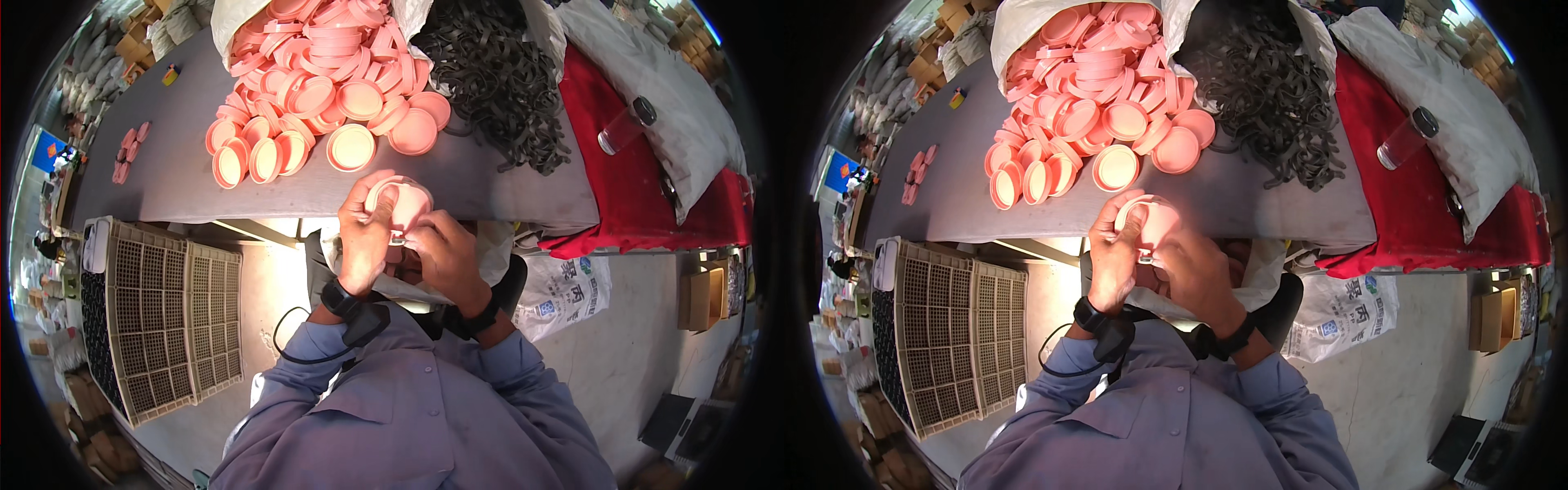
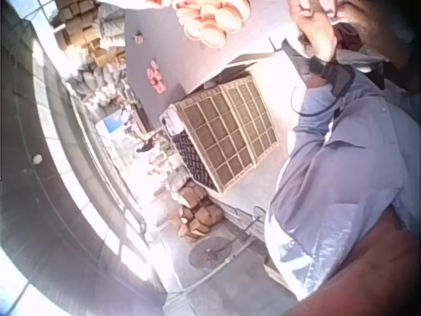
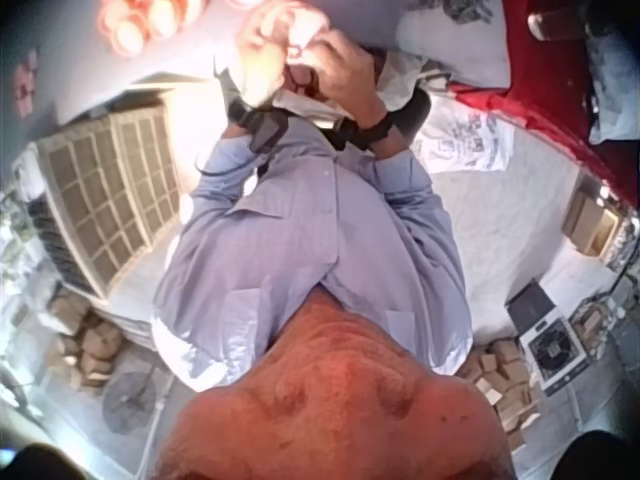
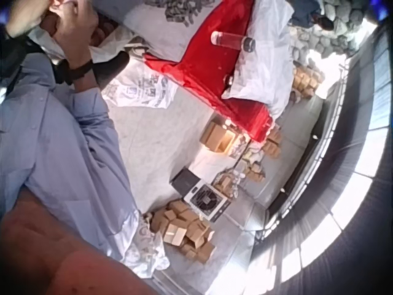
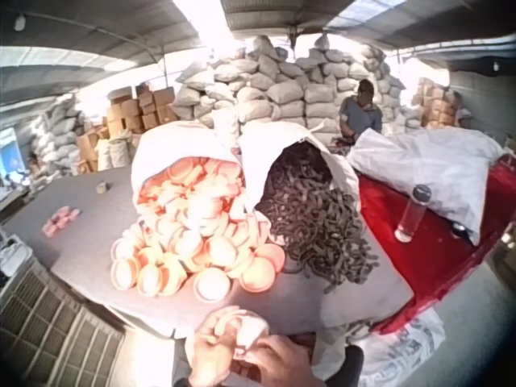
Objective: Assembling black gaskets into pink plastic lids in a manufacturing environment.
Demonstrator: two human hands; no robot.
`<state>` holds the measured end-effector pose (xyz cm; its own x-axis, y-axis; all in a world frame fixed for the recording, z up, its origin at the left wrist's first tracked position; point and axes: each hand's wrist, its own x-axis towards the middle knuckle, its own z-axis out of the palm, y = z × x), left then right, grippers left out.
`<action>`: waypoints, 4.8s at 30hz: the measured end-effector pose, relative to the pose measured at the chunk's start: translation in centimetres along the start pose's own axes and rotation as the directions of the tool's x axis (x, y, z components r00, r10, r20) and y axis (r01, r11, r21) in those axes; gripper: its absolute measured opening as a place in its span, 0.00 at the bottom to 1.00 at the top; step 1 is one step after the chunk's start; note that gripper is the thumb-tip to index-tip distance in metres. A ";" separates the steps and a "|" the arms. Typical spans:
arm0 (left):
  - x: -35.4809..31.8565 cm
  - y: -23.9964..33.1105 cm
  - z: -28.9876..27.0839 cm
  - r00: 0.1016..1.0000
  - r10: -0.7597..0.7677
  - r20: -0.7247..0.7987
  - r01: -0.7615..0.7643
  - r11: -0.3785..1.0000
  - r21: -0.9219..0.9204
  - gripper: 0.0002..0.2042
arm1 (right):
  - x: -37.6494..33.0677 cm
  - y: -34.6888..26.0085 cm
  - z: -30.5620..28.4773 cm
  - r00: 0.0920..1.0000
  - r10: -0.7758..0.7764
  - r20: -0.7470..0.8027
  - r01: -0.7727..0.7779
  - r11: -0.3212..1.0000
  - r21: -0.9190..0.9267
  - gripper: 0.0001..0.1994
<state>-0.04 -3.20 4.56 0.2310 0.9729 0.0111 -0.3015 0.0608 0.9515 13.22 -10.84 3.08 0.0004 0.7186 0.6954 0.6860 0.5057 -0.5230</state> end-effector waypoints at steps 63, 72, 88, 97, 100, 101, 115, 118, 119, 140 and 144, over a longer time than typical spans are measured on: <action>13.6 -5.6 -9.9 0.906 0.423 0.003 -0.329 0.700 0.634 0.10 | 0.8 17.0 -14.0 0.878 0.284 -0.386 -0.434 0.812 -0.389 0.10; 9.5 -5.0 -8.4 0.932 0.341 -0.123 -0.278 0.890 0.361 0.24 | 0.7 17.9 -12.9 0.770 0.289 -0.569 -0.518 0.805 -0.291 0.12; 4.1 -1.2 -1.4 0.947 -0.007 0.321 -0.048 0.985 0.164 0.24 | 2.2 6.8 -7.5 0.945 0.328 -0.004 -0.328 0.941 -0.079 0.14; 1.9 0.8 -0.1 0.879 -0.043 0.476 -0.221 0.847 0.484 0.26 | 3.2 3.5 -4.9 0.975 0.154 0.160 -0.142 0.986 -0.082 0.12; 2.1 -0.1 -0.2 0.882 -0.192 0.430 0.032 0.935 0.352 0.27 | 1.9 5.5 -4.7 0.891 0.249 0.380 -0.265 0.964 -0.010 0.15; 1.9 0.3 0.0 0.895 -0.173 0.412 0.082 0.970 0.230 0.26 | 1.5 5.6 -4.5 0.819 0.415 0.396 -0.508 0.845 0.166 0.13; 1.3 -1.8 -1.9 0.975 0.068 0.211 -0.106 0.980 0.171 0.24 | 1.0 4.1 -3.2 0.756 0.654 -0.041 -0.631 0.743 0.224 0.11; 1.9 -0.7 -2.8 0.920 -0.058 0.388 -0.170 0.834 0.526 0.25 | 2.7 3.7 -3.8 0.978 0.207 -0.031 -0.206 0.978 0.031 0.10; 1.9 -0.7 -2.8 0.904 -0.086 0.420 -0.118 0.892 0.437 0.25 | 3.0 3.2 -3.7 0.981 0.172 0.087 -0.169 0.985 -0.041 0.12; 1.3 -1.0 -5.5 0.955 0.033 0.295 -0.099 0.972 0.213 0.08 | 4.0 -0.1 0.0 0.985 0.111 0.129 -0.118 0.992 0.046 0.11; 2.1 -0.9 -6.3 0.958 -0.014 0.288 -0.034 0.986 0.163 0.08 | 3.2 0.0 -0.2 0.961 -0.067 0.268 0.029 0.989 0.144 0.04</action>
<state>-5.12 0.18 1.83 0.4917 0.8666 0.0855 -0.1544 -0.0098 0.9880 13.34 -8.65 5.35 -0.2405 0.7844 0.5717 0.5739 0.5899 -0.5680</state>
